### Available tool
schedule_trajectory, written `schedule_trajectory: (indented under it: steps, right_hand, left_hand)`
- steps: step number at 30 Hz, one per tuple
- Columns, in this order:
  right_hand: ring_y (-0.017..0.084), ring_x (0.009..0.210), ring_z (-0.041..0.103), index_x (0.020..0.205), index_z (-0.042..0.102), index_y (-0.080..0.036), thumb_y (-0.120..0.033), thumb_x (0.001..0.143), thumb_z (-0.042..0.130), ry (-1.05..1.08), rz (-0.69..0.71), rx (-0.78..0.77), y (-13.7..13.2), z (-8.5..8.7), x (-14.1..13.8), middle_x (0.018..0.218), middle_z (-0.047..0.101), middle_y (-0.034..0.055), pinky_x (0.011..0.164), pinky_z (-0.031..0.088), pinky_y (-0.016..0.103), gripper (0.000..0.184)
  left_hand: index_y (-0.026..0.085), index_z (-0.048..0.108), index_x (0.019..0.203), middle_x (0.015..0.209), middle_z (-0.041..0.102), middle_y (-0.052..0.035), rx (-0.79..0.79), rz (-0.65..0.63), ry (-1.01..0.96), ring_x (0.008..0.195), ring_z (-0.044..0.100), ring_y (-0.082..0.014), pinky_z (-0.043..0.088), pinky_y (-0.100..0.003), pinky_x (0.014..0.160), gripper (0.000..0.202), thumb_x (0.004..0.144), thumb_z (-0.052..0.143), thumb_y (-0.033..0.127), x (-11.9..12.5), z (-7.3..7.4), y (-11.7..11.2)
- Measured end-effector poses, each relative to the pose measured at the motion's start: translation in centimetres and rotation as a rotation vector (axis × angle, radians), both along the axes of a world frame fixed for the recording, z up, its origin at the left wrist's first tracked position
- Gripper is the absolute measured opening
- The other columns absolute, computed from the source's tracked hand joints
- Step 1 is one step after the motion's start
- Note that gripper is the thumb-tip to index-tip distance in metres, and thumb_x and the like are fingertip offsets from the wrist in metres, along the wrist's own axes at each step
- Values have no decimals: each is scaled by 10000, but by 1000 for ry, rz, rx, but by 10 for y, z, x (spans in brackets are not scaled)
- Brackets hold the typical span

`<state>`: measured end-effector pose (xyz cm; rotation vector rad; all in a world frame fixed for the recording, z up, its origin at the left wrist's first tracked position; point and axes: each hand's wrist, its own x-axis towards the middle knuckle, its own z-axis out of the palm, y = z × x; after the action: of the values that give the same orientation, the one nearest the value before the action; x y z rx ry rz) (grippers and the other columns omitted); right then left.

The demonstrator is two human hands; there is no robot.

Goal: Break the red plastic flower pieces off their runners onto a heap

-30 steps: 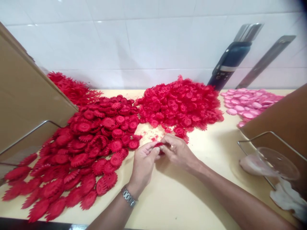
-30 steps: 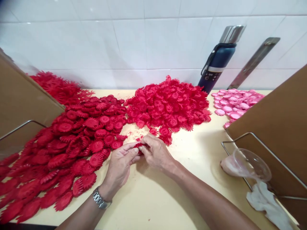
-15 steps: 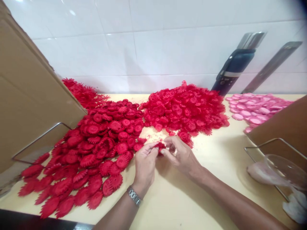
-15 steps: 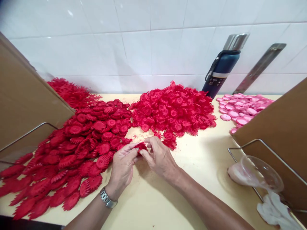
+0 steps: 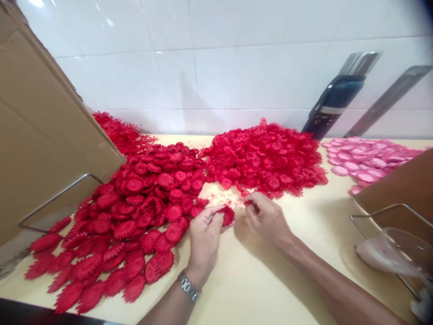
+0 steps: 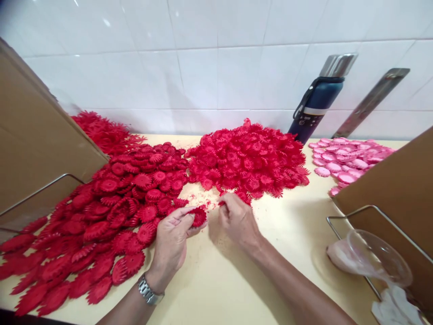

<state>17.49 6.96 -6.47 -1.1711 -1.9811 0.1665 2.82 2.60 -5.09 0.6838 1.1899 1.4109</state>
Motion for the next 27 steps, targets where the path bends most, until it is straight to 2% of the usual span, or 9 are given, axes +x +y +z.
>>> schedule_trajectory:
  steps: [3,5,8,11,12,14,18,21,27]
  right_hand:
    - [195,714,542,885,616,-158,-51,757,435,-159,-190,110,14,5,22,787,615,80,626,421,310,246]
    - [250,834,533,965,628,-160,-105,779,481,-228,-256,169,17,11,28,901,624,117,716,413,386,243]
    - [231,841,531,1020,606,-157,-195,812,523,-103,-85,113,8,16,16,918,621,110,742,421,382,227]
    - [173,700,530,869,595,-166,-237,791,574,22,137,-127,-6,16,-5,733,597,40,629,433,296,107]
    - [159,658,520,792,578,-173,-230,783,582,41,165,-206,-9,15,-11,680,575,20,593,422,276,58]
    - [141,615,501,694,536,-181,-204,783,571,76,186,-310,-12,14,-17,630,540,-1,557,399,256,99]
    - [136,628,499,712,531,-183,-168,802,523,140,195,-367,-12,13,-15,652,534,2,567,399,248,92]
    - [145,641,487,740,522,-180,-138,816,473,80,190,-298,-13,12,-15,669,529,17,580,401,257,99]
    - [179,663,481,836,549,-153,-55,825,354,-148,119,11,-17,7,-20,709,533,68,609,398,291,219]
  left_hand:
    - [134,642,769,684,624,2,-6,27,-50,639,578,-106,515,-268,652,108,689,630,206,-3,3,1]
    - [135,634,777,656,603,14,-12,32,-81,620,565,-100,520,-283,662,118,689,639,214,-3,5,2]
    - [133,640,803,684,618,0,-8,-2,-88,638,571,-106,515,-279,665,135,708,629,228,-2,5,3]
    - [130,664,852,778,662,-40,30,-87,-68,715,597,-124,499,-249,680,169,732,607,233,1,4,1]
    - [129,670,868,799,671,-49,40,-121,-61,733,602,-127,494,-240,681,180,737,603,233,2,3,0]
    - [126,679,885,812,682,-61,46,-172,-40,739,610,-131,487,-224,661,194,739,604,230,4,2,-2]
    - [121,685,917,807,694,-74,29,-188,-7,726,624,-143,489,-228,645,228,715,623,206,5,-1,-2]
    - [132,689,921,824,698,-71,33,-168,-5,744,627,-150,498,-253,679,230,714,605,191,5,-4,0]
    - [140,691,882,775,689,-37,71,-55,66,722,610,-133,499,-259,699,217,701,571,149,4,-11,1]
